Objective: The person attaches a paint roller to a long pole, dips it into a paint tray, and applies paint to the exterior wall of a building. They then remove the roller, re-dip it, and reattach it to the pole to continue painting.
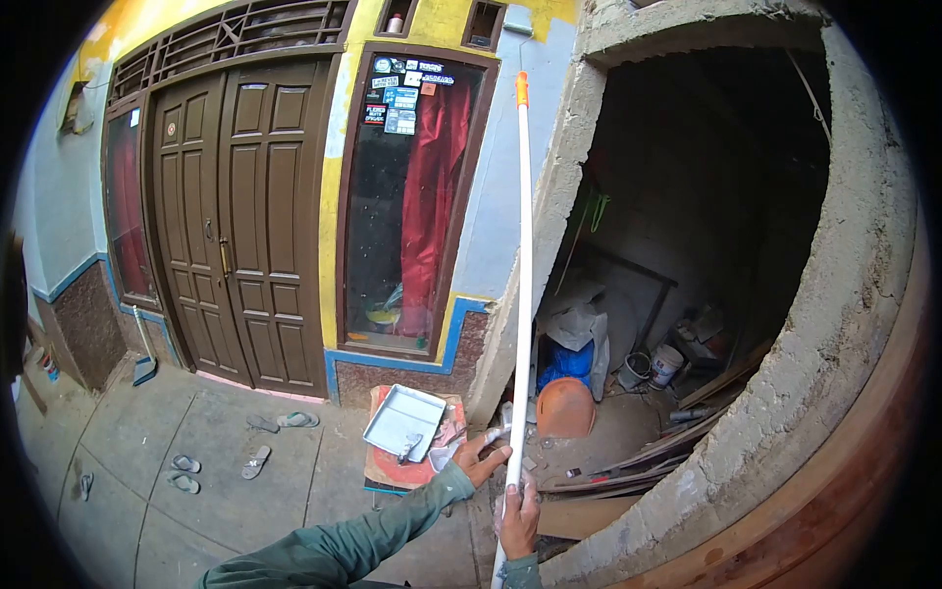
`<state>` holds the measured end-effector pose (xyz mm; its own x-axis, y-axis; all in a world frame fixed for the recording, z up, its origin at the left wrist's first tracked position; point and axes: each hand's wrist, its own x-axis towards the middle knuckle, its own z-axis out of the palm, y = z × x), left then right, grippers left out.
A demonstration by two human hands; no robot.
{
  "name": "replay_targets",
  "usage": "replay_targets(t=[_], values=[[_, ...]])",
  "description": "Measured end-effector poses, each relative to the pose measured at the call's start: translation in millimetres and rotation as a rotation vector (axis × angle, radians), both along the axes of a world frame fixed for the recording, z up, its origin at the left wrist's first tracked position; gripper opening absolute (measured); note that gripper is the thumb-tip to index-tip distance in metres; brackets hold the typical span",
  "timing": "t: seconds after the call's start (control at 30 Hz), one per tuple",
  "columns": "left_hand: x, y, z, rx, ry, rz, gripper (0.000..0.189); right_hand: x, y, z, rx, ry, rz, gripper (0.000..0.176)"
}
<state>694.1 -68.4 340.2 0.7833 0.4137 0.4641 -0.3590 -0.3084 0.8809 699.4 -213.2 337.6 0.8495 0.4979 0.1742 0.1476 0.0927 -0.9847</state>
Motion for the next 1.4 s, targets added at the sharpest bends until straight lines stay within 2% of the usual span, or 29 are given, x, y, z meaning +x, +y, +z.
replay_targets(t=[0.33, 0.5, 0.6, 0.73, 0.8, 0.9, 1.1, 1.33, 1.4], values=[[0, -5, 2, -0.084, -0.005, -0.047, 0.043, 2, 10, 27, 0.016, -0.009, -0.002, 0.036], [-9, -9, 14, -0.147, -0.077, -0.092, 0.043, 21, 23, 44, 0.02, -0.277, -0.038, 0.038], [-7, -6, 9, -0.111, -0.083, -0.063, 0.044, 21, 26, 62, 0.038, -0.2, 0.019, 0.037], [-7, -6, 8, -0.051, -0.092, -0.007, 0.045, 25, 32, 67, 0.04, -0.253, -0.012, 0.035], [-9, -5, 9, -0.078, -0.078, -0.008, 0.045, 22, 31, 69, 0.072, -0.153, 0.026, 0.035], [-14, -2, 12, -0.153, -0.052, -0.076, 0.045, 18, 27, 62, 0.091, -0.067, 0.055, 0.035], [-8, 3, -2, -0.204, -0.03, -0.049, 0.042, 17, 15, 37, 0.037, -0.062, 0.02, 0.035], [-4, 2, -9, -0.189, 0.014, -0.052, 0.041, 9, 6, 17, -0.023, -0.077, 0.003, 0.035], [0, 3, -16, -0.093, -0.074, -0.063, 0.043, 7, 4, 7, -0.011, -0.053, 0.014, 0.035]])
